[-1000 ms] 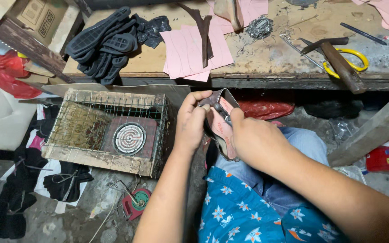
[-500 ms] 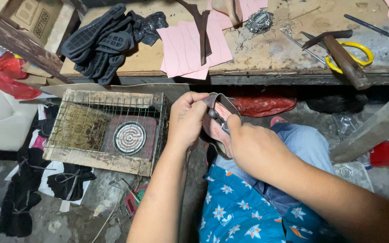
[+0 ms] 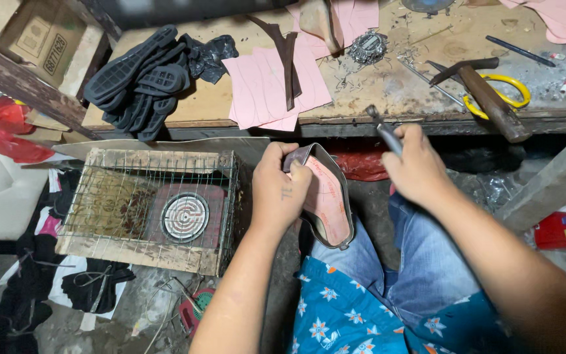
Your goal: The person assembles a shoe by fitting a brown sole onto a pink insole and a wooden shoe last. They use a hammer to tap the sole into place and pliers to secure the edges, working on the shoe while seated on the floor.
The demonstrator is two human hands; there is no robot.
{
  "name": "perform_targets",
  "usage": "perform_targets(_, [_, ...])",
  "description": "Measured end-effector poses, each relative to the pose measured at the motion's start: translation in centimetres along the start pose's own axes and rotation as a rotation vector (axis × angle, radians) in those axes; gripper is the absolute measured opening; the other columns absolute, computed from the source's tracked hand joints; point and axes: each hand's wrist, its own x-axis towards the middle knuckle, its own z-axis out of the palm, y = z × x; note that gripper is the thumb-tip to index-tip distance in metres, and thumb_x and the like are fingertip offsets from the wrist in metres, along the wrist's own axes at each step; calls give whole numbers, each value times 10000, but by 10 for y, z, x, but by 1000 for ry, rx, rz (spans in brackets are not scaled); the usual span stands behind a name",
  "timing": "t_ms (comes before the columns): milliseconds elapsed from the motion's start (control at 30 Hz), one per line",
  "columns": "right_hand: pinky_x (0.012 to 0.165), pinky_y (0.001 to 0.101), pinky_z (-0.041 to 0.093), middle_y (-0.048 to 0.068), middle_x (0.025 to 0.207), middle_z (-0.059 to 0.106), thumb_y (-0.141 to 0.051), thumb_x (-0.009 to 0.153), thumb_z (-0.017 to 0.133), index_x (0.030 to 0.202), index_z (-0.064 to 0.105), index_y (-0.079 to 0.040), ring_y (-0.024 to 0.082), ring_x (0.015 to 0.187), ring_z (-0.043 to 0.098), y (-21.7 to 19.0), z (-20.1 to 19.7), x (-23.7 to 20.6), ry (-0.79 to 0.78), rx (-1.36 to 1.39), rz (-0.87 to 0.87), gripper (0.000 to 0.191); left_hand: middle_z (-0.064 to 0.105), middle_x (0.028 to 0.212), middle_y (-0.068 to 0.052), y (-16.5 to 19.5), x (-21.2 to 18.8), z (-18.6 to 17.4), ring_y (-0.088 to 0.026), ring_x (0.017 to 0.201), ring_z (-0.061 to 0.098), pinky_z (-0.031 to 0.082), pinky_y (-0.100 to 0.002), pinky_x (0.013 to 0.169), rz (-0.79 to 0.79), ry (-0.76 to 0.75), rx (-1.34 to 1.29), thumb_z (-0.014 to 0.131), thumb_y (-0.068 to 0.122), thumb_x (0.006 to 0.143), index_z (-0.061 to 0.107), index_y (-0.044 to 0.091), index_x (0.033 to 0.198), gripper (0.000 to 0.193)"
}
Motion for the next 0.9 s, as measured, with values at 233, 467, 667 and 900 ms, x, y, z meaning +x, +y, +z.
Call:
perform_targets(233, [1028, 525, 441, 257, 1223, 543, -253, 872, 736, 1257, 585, 17, 447, 1166, 530, 51, 15, 79, 138, -420, -242, 494, 727, 917, -200, 11, 3, 3, -293, 823, 738, 575, -365, 756, 7, -6, 10, 601, 135, 841, 655, -3, 1105, 302])
perform_targets(467, [1016, 557, 376, 161, 1288, 586, -339, 1019, 713, 1241, 705, -111, 384, 1261, 490, 83, -9, 81, 162, -498, -148, 318, 728, 926, -198, 9, 5, 6, -314, 830, 733, 572, -373, 766, 33, -29, 18, 615, 150, 822, 666, 4, 1109, 326])
perform_targets(667, [898, 572, 442, 282, 1235, 577, -505, 860, 761, 1231, 700, -2, 466, 1117, 539, 162, -65, 102, 102, -703, 177, 628, 740, 979, -201, 4, 2, 2, -307, 897, 743, 577, -364, 820, 68, -18, -6, 610, 128, 829, 666, 4, 1128, 328])
perform_targets(900, [982, 490, 506, 270, 1196, 625, -281, 940, 818, 1174, 627, 80, 408, 1132, 623, 115, -84, 68, 321, -318, -37, 470, 751, 1010, -148, -2, -1, -1, -201, 915, 735, 578, -322, 838, 27, -71, -164, 613, 121, 863, 660, 6, 1174, 335])
